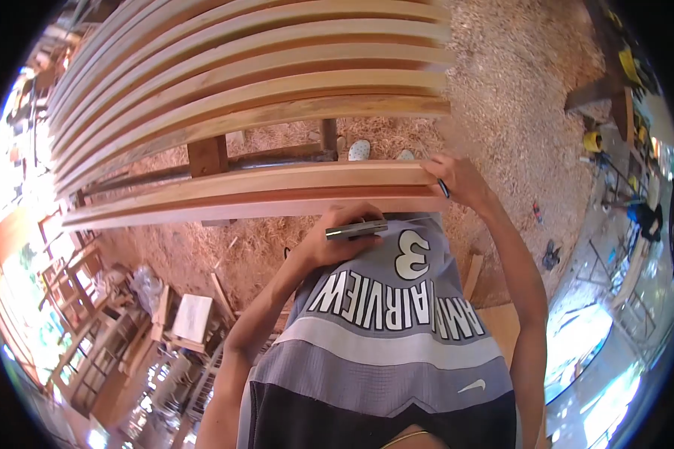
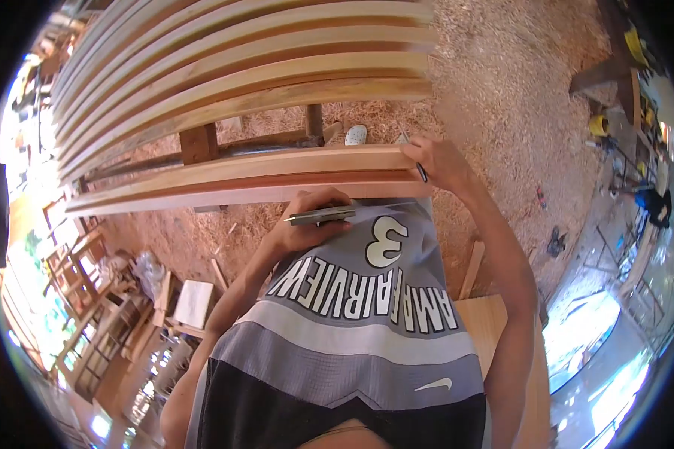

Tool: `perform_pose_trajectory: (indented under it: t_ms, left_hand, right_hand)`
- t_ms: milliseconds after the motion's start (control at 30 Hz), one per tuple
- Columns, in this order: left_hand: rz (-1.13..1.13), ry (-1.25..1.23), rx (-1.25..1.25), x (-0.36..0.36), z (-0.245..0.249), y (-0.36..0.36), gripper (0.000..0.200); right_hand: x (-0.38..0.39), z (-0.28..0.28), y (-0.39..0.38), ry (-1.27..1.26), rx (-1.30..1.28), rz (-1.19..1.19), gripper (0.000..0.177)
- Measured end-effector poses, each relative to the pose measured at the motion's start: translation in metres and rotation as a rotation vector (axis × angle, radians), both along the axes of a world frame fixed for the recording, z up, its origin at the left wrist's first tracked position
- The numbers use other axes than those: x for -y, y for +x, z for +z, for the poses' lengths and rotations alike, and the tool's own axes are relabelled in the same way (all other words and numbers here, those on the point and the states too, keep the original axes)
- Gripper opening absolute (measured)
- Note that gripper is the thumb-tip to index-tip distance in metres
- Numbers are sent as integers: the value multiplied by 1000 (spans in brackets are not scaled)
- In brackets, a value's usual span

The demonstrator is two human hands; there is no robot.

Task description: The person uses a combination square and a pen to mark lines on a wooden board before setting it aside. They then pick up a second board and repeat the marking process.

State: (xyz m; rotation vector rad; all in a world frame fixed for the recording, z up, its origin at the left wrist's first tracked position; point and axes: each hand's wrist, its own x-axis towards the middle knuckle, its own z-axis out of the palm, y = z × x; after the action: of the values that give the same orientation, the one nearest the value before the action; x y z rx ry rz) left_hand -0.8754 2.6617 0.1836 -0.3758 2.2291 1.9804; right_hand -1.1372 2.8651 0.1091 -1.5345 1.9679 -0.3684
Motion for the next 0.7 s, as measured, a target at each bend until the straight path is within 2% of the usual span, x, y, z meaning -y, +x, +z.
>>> perform_pose_trajectory:
  t_ms: [67,167,300,367,500,533,600,633,700]
  left_hand:
    - [18,-21,-19,-8,1,-4,32]
    - [89,-58,20,-19,0,-10,30]
    - [167,-87,19,-32,8,-9,29]
    - [176,-97,22,-39,13,-10,28]
    - [161,-128,10,-49,8,-25,25]
    - [146,-129,11,-49,9,-32,25]
    - [194,-93,186,-51,11,-50,17]
    - [174,-91,188,-48,7,-41,17]
    - [354,368,210,-45,-6,-55,13]
  right_hand:
    - [-1,-7,-4,-136,-56,105,32]
    - [4,-8,-7,-139,-11,141,27]
    - [2,-19,-7,-168,-19,176,26]
    - [-1,-13,-15,-162,6,177,39]
    - [-31,-11,-43,-106,-5,142,40]
    - [-36,-4,-53,-71,-8,122,35]
    - [-49,-2,-69,-36,-10,81,31]
    - [-51,-3,-62,25,-12,47,34]
    - [-61,-3,-66,81,-8,-18,37]
